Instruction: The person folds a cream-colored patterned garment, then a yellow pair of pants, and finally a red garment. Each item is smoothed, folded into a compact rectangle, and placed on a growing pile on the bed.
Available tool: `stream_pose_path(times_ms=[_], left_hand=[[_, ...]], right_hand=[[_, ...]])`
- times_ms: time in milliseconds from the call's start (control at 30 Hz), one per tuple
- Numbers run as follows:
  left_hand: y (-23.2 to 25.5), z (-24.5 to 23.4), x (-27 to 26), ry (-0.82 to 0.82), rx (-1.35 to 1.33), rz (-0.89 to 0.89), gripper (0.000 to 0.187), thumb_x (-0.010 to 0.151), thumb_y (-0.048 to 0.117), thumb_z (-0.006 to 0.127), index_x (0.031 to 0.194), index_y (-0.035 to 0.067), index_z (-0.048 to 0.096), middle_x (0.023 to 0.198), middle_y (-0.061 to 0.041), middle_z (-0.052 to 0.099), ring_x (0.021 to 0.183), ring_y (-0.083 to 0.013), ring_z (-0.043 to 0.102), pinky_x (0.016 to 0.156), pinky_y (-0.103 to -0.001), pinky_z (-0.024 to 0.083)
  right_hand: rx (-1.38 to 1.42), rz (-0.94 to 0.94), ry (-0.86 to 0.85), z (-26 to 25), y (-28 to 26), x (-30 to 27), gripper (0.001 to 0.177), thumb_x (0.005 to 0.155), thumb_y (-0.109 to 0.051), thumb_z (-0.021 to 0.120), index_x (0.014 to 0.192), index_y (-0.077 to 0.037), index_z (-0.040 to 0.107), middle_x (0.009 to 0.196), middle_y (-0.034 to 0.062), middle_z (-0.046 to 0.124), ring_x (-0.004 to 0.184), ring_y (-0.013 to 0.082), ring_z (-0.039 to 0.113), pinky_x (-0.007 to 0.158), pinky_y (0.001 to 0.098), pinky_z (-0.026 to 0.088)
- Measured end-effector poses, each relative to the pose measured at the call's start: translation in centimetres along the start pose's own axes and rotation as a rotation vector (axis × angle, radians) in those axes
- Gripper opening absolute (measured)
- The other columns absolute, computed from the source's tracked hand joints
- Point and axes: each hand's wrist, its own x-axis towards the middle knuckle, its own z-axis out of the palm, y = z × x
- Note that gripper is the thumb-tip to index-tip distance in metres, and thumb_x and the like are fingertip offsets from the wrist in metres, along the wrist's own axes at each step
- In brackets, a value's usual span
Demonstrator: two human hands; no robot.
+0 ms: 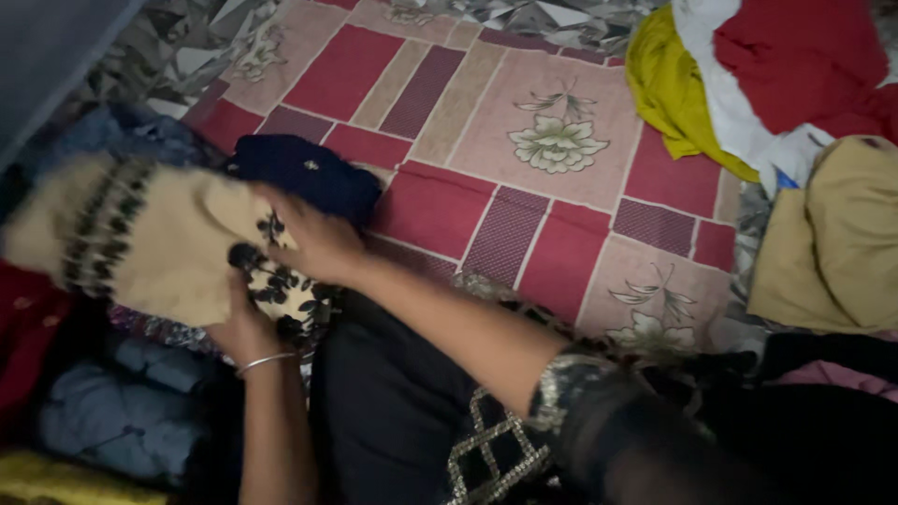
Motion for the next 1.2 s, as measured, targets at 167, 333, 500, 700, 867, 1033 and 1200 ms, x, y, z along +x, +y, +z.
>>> stream_pose_path(times_ms=[167, 333, 500, 700, 867, 1033, 1200], left_hand=[[-7.7, -5.9, 1.8, 0.060, 0.017, -0.011, 0.048, 0.093, 0.006, 0.072, 0.134, -0.011, 0.055, 0.132, -0.017, 0.066, 0.108, -0.0224, 0.066, 0.094, -0.034, 0.054], [-7.7, -6.6, 0.8, 0.152, 0.233, 0.184, 0.047, 0.095, 0.006, 0.075, 0.133, -0.013, 0.054, 0.132, -0.019, 0.066, 0.111, -0.0246, 0.066, 0.098, -0.036, 0.054], [-5.5, -6.5, 1.5, 0.167, 0.234, 0.129, 0.041, 0.097, 0.009, 0.073, 0.130, -0.013, 0.060, 0.129, -0.017, 0.070, 0.108, -0.0236, 0.068, 0.097, -0.036, 0.054], [-4.6, -8.2, 1.5, 0.119, 0.175, -0.036, 0.050, 0.098, 0.012, 0.071, 0.137, -0.013, 0.052, 0.130, -0.019, 0.064, 0.110, -0.0313, 0.062, 0.096, -0.038, 0.050], [-2.4, -6.6, -1.9, 0.170, 0.710, 0.449, 0.092, 0.092, 0.017, 0.074, 0.148, -0.021, 0.011, 0.149, -0.031, 0.035, 0.137, -0.0433, 0.044, 0.115, -0.053, 0.038], [-1.3, -6.2, -1.8, -0.019, 1.587, 0.527, 0.064, 0.099, 0.030, 0.062, 0.157, 0.006, 0.046, 0.172, -0.023, 0.031, 0.160, -0.0437, 0.022, 0.122, -0.068, 0.013], [-1.3, -5.2, -0.9, -0.089, 1.511, 0.446, 0.063, 0.102, 0.034, 0.049, 0.159, 0.006, 0.045, 0.172, -0.021, 0.031, 0.160, -0.0415, 0.023, 0.122, -0.072, 0.011]], right_hand=[[-0.230, -0.036, -0.218, 6.7, 1.5, -1.9, 0.076, 0.083, -0.014, 0.069, 0.152, -0.027, 0.040, 0.142, 0.0141, 0.053, 0.116, 0.0405, 0.057, 0.090, 0.0476, 0.054], [-0.211, -0.009, -0.056, 7.9, 0.5, -2.9, 0.063, 0.094, -0.005, 0.055, 0.152, -0.029, 0.046, 0.131, 0.0048, 0.064, 0.112, 0.0320, 0.063, 0.087, 0.0430, 0.057], [-0.203, -0.077, -0.049, 7.2, -1.8, -2.3, 0.062, 0.094, -0.006, 0.055, 0.153, -0.023, 0.043, 0.136, 0.0106, 0.058, 0.109, 0.0350, 0.060, 0.083, 0.0435, 0.057], [-0.482, -0.035, -0.156, 7.4, -3.2, -2.4, 0.071, 0.087, -0.002, 0.054, 0.155, -0.023, 0.042, 0.159, 0.0111, 0.038, 0.132, 0.0367, 0.049, 0.099, 0.0508, 0.048], [-0.586, -0.318, -0.121, 8.1, -2.8, -2.6, 0.067, 0.088, -0.015, 0.061, 0.153, -0.022, 0.044, 0.168, 0.0007, 0.031, 0.152, 0.0280, 0.034, 0.118, 0.0592, 0.033], [-0.592, -0.286, -0.209, 9.4, -1.8, -3.0, 0.072, 0.082, -0.024, 0.066, 0.152, -0.025, 0.046, 0.164, -0.0013, 0.035, 0.153, 0.0236, 0.032, 0.121, 0.0604, 0.026], [-0.597, -0.263, -0.179, 8.8, -1.7, -3.4, 0.058, 0.094, -0.032, 0.061, 0.149, -0.025, 0.048, 0.164, -0.0022, 0.038, 0.154, 0.0204, 0.035, 0.126, 0.0607, 0.026]])
